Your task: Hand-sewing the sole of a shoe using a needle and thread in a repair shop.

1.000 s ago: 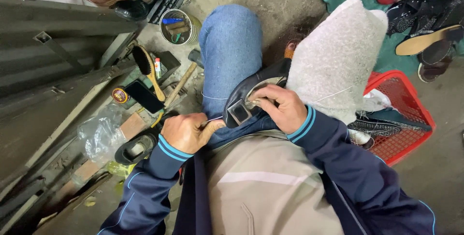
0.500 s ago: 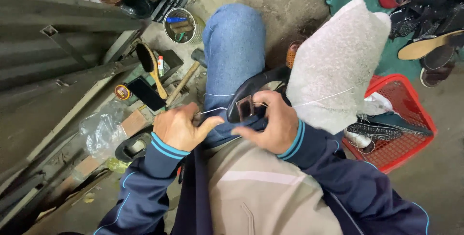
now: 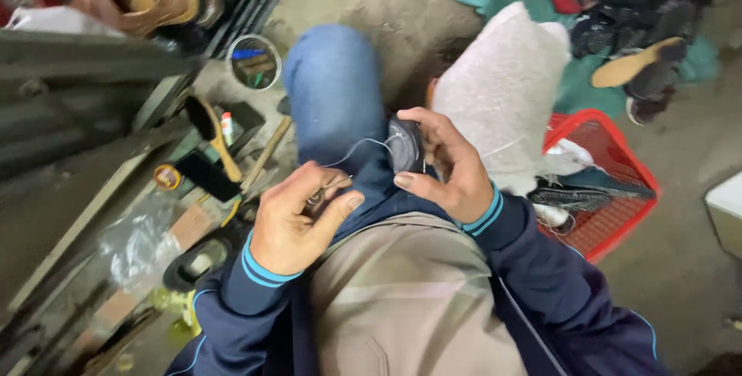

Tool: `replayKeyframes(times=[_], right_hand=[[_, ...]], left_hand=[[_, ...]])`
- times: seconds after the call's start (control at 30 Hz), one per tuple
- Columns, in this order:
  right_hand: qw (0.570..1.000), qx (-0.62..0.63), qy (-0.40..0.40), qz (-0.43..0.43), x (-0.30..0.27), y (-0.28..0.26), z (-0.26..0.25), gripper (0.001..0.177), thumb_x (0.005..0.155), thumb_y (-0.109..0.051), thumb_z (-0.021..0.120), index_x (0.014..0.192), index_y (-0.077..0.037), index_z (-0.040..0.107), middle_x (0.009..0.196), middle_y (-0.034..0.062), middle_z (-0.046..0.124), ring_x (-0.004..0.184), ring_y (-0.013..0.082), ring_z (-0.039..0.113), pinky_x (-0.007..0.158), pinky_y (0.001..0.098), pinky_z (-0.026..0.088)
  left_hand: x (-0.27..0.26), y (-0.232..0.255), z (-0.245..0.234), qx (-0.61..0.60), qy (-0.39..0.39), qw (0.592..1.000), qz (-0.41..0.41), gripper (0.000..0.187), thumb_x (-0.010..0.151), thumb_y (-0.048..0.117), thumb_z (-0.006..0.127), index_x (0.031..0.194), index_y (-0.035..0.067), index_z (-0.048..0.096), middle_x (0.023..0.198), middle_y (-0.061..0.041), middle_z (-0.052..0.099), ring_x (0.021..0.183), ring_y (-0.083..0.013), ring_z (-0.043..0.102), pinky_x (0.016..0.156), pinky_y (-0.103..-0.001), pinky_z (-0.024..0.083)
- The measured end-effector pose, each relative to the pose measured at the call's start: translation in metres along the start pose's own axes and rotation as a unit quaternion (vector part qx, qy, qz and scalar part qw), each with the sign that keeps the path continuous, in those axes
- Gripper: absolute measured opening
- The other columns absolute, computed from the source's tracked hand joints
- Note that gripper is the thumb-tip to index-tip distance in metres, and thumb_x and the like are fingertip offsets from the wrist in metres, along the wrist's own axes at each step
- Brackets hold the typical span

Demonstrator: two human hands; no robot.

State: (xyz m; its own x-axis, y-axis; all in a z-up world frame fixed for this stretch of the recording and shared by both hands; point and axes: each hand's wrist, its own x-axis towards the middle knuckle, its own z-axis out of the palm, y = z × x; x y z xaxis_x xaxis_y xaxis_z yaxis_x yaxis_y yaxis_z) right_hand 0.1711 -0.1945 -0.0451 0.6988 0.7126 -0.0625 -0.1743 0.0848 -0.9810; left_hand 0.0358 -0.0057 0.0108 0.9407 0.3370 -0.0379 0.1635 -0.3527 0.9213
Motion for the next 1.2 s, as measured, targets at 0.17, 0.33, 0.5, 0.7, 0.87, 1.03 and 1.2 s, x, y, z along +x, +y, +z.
replayKeyframes(times=[0.17,0.33,0.5,0.7,0.87,1.03,1.2], right_hand=[[0.997,0.073,-0.014,0.007,-0.011,-0.008,-0.020,0.073,0.080,-0.006,0.081,0.145,0.005,0.048,0.118,0.0207,0.068,0.107,0.0245,0.070,0.094,0.0404,0.060],[0.995,0.095,-0.018,-0.006,-0.017,-0.006,-0.025,0.075,0.079,-0.005,0.081,0.145,0.006,0.048,0.117,0.0211,0.068,0.110,0.0270,0.071,0.097,0.0424,0.059],[0.999,0.023,-0.025,-0.027,-0.020,-0.002,-0.027,0.080,0.078,-0.011,0.087,0.146,0.004,0.048,0.111,0.0139,0.066,0.101,0.0157,0.066,0.083,0.0287,0.058],[0.995,-0.091,-0.019,-0.031,-0.013,0.007,-0.012,0.080,0.075,-0.012,0.091,0.144,0.001,0.052,0.109,0.0194,0.069,0.093,0.0260,0.069,0.073,0.0323,0.061],[0.983,-0.180,0.004,-0.031,-0.003,0.009,0.002,0.072,0.076,-0.016,0.090,0.140,-0.007,0.058,0.112,0.0145,0.064,0.095,0.0267,0.066,0.070,0.0302,0.063],[0.963,-0.262,0.046,-0.039,0.003,0.003,0.001,0.065,0.079,-0.018,0.087,0.137,-0.009,0.061,0.113,0.0112,0.058,0.097,0.0269,0.062,0.072,0.0282,0.062],[0.952,-0.301,0.035,-0.038,0.005,0.011,0.003,0.066,0.077,-0.023,0.089,0.136,-0.010,0.062,0.107,0.0130,0.061,0.095,0.0322,0.065,0.068,0.0316,0.063]], left_hand=[[0.029,0.023,0.031,-0.062,-0.012,0.996,0.060,0.018,0.089,0.011,0.078,0.106,0.007,0.075,0.080,-0.006,0.069,0.057,-0.0178,0.058,0.054,-0.028,0.051],[0.044,0.037,0.048,-0.061,-0.009,0.994,0.085,0.028,0.090,0.006,0.077,0.118,0.004,0.073,0.090,-0.009,0.072,0.060,-0.0167,0.060,0.056,-0.028,0.053],[0.045,0.041,0.054,-0.036,0.001,0.993,0.111,0.008,0.093,0.003,0.072,0.100,0.004,0.076,0.085,-0.009,0.070,0.058,-0.0201,0.059,0.056,-0.029,0.051],[0.037,0.011,0.051,-0.022,0.027,0.994,0.099,0.006,0.092,0.000,0.072,0.096,0.003,0.073,0.084,-0.011,0.070,0.058,-0.0231,0.059,0.055,-0.033,0.049],[0.026,-0.005,0.057,-0.062,0.078,0.994,0.053,0.005,0.094,-0.002,0.066,0.093,0.001,0.070,0.077,-0.012,0.064,0.059,-0.0195,0.051,0.055,-0.034,0.045],[0.015,0.003,0.032,-0.168,0.185,0.968,0.001,0.013,0.098,0.010,0.060,0.090,0.003,0.067,0.059,-0.004,0.052,0.053,-0.0114,0.046,0.054,-0.027,0.042],[0.003,-0.017,0.006,-0.351,0.222,0.909,0.024,0.010,0.106,0.013,0.050,0.098,0.007,0.051,0.108,-0.023,0.067,0.115,-0.0316,0.072,0.046,-0.017,0.047]])
